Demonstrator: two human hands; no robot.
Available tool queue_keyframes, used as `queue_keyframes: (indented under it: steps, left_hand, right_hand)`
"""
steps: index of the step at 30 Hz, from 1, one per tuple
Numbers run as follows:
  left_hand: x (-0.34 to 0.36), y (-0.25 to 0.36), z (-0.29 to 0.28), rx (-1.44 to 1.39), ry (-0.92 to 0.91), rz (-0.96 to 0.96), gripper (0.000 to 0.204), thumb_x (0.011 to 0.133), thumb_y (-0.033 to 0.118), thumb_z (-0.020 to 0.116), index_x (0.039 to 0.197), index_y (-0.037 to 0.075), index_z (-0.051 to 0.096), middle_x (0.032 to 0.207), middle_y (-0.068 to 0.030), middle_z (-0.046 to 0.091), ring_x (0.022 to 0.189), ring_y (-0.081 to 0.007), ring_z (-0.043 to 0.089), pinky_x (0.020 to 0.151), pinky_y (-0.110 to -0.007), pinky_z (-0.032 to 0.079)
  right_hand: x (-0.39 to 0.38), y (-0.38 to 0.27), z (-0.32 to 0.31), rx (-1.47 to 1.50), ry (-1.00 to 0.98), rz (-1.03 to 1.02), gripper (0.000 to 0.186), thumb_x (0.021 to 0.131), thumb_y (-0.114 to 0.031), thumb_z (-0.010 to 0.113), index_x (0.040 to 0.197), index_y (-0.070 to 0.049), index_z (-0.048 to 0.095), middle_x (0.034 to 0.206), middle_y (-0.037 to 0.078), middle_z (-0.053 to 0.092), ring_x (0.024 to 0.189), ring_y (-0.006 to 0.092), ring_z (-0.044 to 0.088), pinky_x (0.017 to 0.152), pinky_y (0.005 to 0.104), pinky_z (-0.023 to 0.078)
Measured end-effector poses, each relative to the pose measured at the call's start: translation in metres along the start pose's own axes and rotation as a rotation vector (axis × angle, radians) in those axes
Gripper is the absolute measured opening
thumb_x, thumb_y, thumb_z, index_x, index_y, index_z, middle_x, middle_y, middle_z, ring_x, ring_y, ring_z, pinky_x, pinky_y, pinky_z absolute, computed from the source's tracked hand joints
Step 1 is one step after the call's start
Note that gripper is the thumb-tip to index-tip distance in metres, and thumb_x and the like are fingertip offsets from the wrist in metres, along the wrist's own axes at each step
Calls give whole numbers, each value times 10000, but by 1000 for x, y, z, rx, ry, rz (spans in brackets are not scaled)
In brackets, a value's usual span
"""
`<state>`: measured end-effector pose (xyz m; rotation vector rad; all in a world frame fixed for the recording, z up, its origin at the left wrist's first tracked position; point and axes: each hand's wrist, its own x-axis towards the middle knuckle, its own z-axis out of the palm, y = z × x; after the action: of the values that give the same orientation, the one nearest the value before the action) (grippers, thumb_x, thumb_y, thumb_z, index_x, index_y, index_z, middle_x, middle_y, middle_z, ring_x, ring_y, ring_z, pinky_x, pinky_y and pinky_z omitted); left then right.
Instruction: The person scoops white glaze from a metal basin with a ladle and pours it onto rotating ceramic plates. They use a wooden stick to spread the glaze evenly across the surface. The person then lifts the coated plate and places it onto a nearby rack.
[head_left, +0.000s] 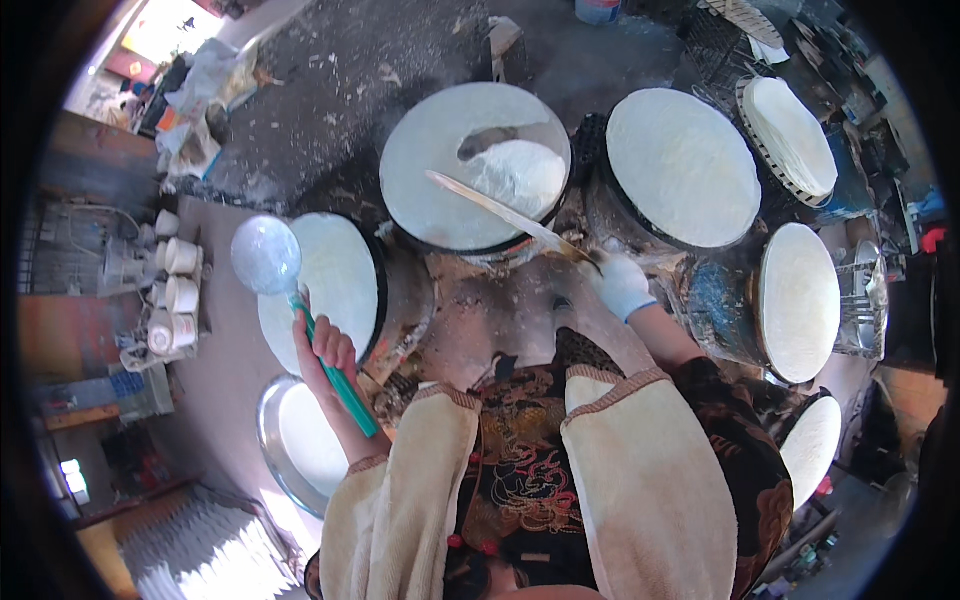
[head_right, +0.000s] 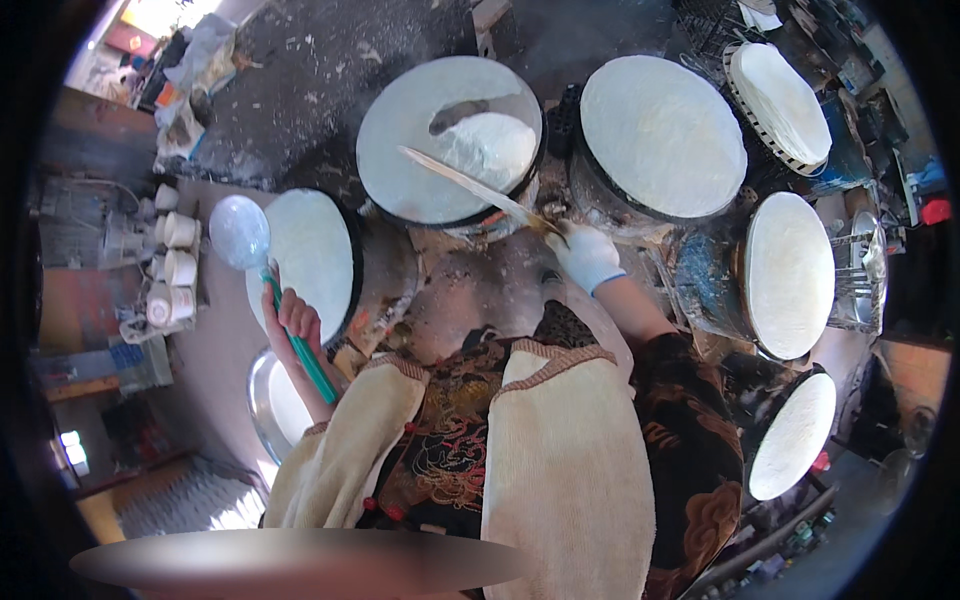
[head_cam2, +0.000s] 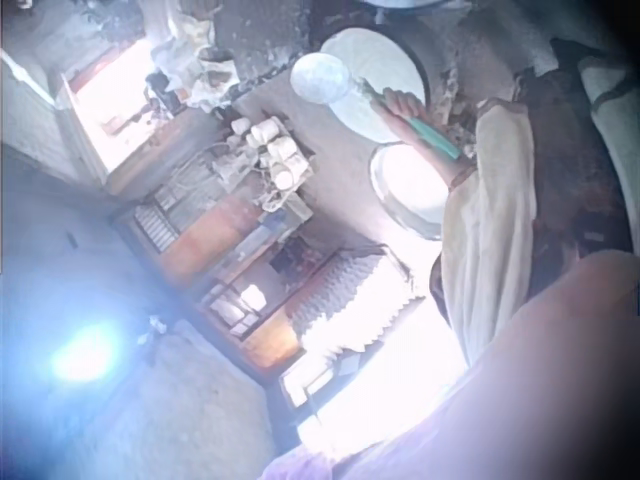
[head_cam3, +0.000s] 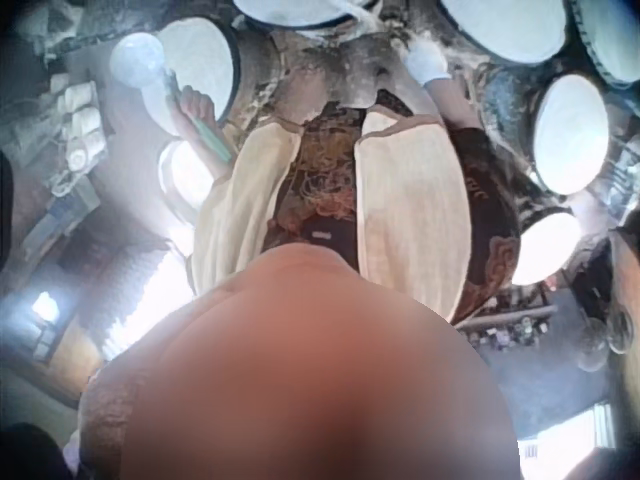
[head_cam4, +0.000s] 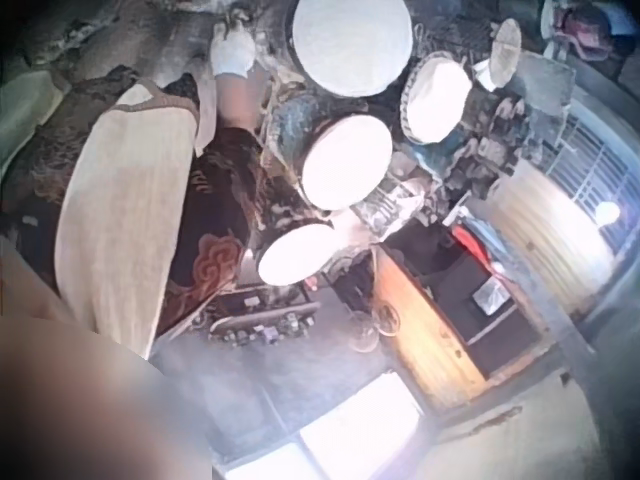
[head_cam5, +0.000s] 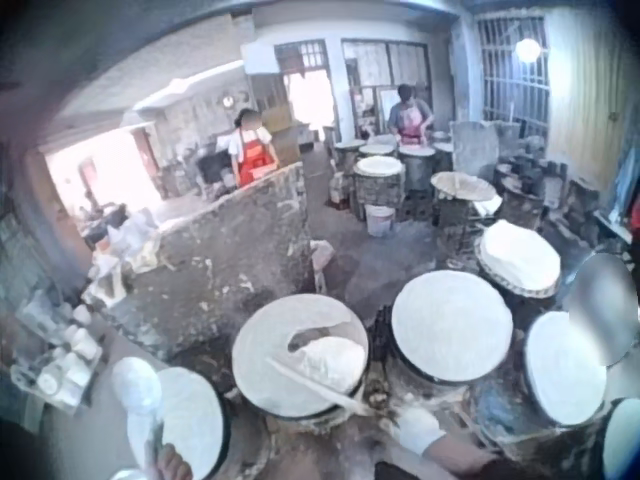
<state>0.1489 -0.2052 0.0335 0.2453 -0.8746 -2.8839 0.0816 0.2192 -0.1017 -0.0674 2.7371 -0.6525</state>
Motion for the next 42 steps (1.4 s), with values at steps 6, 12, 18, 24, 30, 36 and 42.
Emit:
queue_keyframes:
  steps: [6, 12, 18, 24, 30, 36, 42]
  left_hand:
    - [14, -11, 13, -19, -21, -20, 343, 1023, 217, 366, 1321, 61, 432, 526, 34, 363, 366, -60, 328, 316, -194, 295]
    - [15, -15, 23, 9, -27, -51, 321, 1026, 221, 357, 1289, 67, 459, 525, 28, 368, 358, -60, 332, 311, -201, 300]
    - [22, -33, 33, -17, -63, -116, 340, 1030, 228, 354, 1306, 47, 436, 527, 23, 374, 360, -60, 344, 320, -196, 324]
    - [19, -33, 31, 86, -33, -172, 334, 1029, 252, 357, 1313, 96, 436, 529, 29, 354, 368, -65, 354, 316, -209, 325]
    - [28, -58, 16, 241, 270, -423, 213, 994, 294, 461, 1165, 169, 487, 516, 53, 335, 384, -64, 347, 337, -209, 309]
    - [31, -82, 4, 163, 196, -684, 186, 999, 286, 458, 1048, 117, 519, 535, 52, 356, 392, -61, 348, 340, -203, 315]
    - [49, -96, -7, 277, 218, -639, 174, 988, 280, 479, 1055, 124, 521, 538, 51, 359, 399, -55, 350, 336, -200, 302]
  right_hand:
    - [66, 8, -31, -14, 370, 18, 377, 915, -372, 482, 1099, -66, 604, 953, 221, 630, 946, 370, 605, 805, 469, 483]
    - [34, 15, -19, 9, 95, 17, 390, 898, -387, 522, 1096, -64, 615, 1054, 203, 586, 987, 377, 595, 862, 446, 480]
    - [115, -18, -49, 37, 411, 133, 332, 903, -370, 504, 1118, -133, 593, 1024, 195, 622, 935, 367, 631, 794, 468, 513]
    - [101, -24, 18, 492, 491, -48, 483, 896, -390, 520, 1302, -129, 520, 1129, 218, 623, 1004, 382, 613, 887, 429, 480]
    - [113, -69, 25, 1276, 181, 251, 415, 913, -345, 530, 1197, -48, 588, 803, 100, 667, 679, 211, 636, 642, 346, 501]
    - [90, -55, 7, 1425, 74, 201, 427, 912, -268, 557, 1306, -104, 538, 607, 0, 511, 427, 94, 449, 368, 263, 348]
    - [40, -66, 23, 1284, -42, 294, 426, 919, -326, 545, 1301, -137, 552, 593, 12, 525, 423, 121, 465, 389, 284, 384]
